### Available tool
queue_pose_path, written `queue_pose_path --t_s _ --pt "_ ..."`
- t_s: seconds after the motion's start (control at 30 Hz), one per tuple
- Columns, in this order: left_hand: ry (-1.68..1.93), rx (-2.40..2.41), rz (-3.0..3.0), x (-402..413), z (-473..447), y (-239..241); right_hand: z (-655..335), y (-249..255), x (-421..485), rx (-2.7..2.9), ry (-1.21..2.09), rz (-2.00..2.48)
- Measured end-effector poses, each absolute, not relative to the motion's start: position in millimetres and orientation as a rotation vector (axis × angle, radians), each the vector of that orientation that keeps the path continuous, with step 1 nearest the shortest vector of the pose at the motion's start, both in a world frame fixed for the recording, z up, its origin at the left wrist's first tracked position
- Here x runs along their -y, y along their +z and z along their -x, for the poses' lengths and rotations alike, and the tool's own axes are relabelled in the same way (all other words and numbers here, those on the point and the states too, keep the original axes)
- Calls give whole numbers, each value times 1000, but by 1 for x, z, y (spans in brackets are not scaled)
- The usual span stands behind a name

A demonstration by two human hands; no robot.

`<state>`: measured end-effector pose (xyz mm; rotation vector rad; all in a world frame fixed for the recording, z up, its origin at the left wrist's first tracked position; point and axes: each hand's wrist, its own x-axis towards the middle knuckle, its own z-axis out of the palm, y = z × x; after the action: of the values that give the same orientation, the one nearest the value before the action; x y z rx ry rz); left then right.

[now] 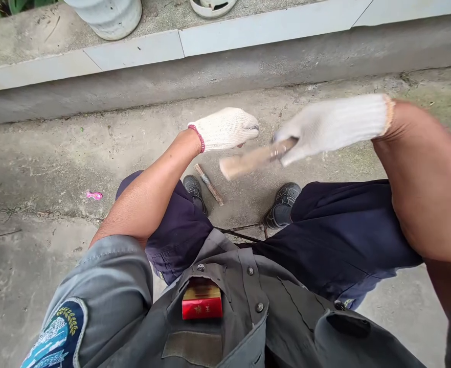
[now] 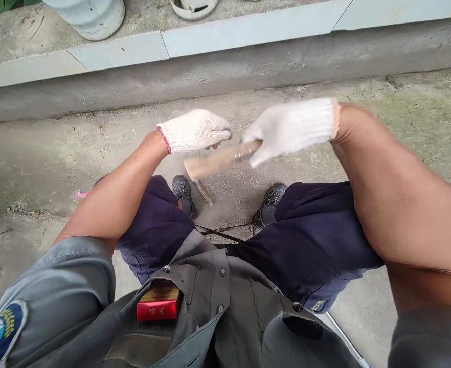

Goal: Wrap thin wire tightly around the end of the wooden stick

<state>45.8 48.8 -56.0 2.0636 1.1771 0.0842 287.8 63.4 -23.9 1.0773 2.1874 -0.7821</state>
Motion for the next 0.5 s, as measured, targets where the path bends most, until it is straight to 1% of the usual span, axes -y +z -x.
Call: queue_pose_path --t_s 0.1,0.17,0.27,0.33,0.4,0.5 --pt "130 -1172 -1999 -46 -48 -51 -287 -10 -73 -2269 -601 -1602" --pt "153 -1183 -1997 -46 -48 -47 -288 -9 -83 -2270 -426 -1796" --pt "122 -1195 -2041 -49 -46 -45 -288 -17 -94 -2242 -187 -1823" --pt "89 -1206 -2075 -50 -44 -46 -287 -23 -96 -2171 -107 -1839" --pt "82 -1225 -2124 -51 -43 -48 -282 -28 -92 -2067 -109 -1793" --pt "117 -1238 -2220 -53 -43 -50 -274 -32 -78 -1986 -158 -1522"
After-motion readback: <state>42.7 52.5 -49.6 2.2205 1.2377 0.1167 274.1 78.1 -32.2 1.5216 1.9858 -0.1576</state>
